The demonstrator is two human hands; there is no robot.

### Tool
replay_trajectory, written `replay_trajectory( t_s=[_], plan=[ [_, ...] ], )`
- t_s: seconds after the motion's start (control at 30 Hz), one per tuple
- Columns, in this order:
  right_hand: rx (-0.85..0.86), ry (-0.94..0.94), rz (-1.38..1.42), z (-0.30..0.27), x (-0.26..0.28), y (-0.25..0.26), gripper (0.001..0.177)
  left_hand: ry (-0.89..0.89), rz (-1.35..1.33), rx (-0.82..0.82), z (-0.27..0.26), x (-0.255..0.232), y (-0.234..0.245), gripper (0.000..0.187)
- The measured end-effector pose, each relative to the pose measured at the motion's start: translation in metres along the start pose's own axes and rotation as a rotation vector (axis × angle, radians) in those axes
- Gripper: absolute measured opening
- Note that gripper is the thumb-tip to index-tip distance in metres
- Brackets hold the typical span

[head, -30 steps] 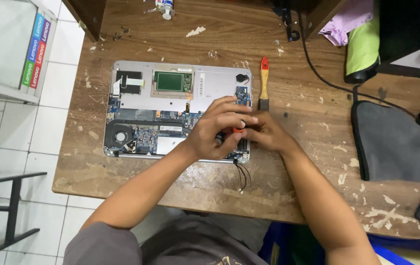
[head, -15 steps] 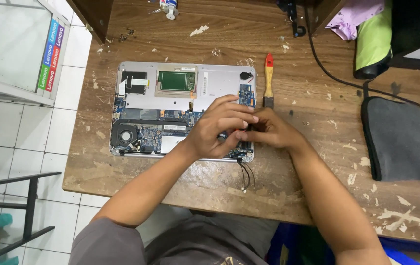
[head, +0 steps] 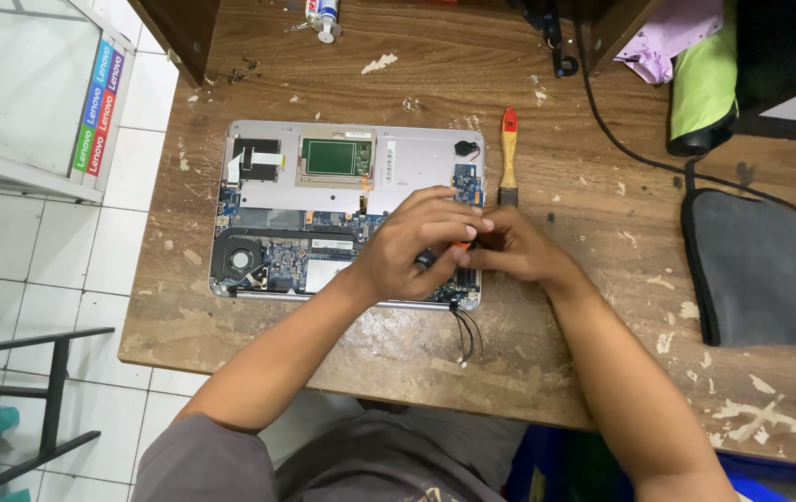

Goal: The person uses a screwdriver to remove screws from the internal components of a disassembled laptop. They then lift and remove a fan assembly from the motherboard area.

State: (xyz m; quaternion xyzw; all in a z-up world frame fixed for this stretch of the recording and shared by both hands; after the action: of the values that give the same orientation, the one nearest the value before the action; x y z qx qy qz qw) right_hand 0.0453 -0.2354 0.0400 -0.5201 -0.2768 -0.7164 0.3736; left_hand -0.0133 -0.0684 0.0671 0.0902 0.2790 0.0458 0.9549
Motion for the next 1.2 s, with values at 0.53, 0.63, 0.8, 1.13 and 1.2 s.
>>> replay_trajectory(
  t_s=[0.53, 0.63, 0.8, 1.13, 1.2],
  plan=[
    [-0.022, 0.053, -0.063, 0.002, -0.008, -0.003, 0.01, 0.026, 0.074, -0.012, -0.012, 0.011, 0.002, 0.022],
    [0.009, 0.054, -0.105, 0.0, -0.018, -0.004, 0.019, 0.01, 0.11, -0.042, -0.02, 0.019, 0.003, 0.028],
    [-0.219, 0.172, -0.286, 0.0, -0.039, -0.009, 0.024, 0.014, 0.087, -0.031, -0.019, 0.019, 0.002, 0.028],
    [-0.367, 0.215, -0.319, 0.001, -0.064, -0.011, 0.025, 0.018, 0.06, -0.016, -0.014, 0.01, -0.004, 0.024],
    [-0.346, 0.198, -0.34, 0.005, -0.057, -0.011, 0.025, -0.004, 0.092, -0.025, -0.017, 0.014, -0.007, 0.026]
  ],
)
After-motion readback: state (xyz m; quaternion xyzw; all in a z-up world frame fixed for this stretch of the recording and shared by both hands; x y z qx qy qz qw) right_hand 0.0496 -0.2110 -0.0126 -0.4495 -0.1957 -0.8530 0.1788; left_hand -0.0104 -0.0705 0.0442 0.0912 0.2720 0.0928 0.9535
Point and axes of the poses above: each hand's wrist, its own z-axis towards the middle knuckle, its own y-axis out of the back of the hand, x = y × z, the point moved 3 cm from there along z, towards the middle knuckle, and after that the axes turned 1 degree about -y, right-handed, at the moved point
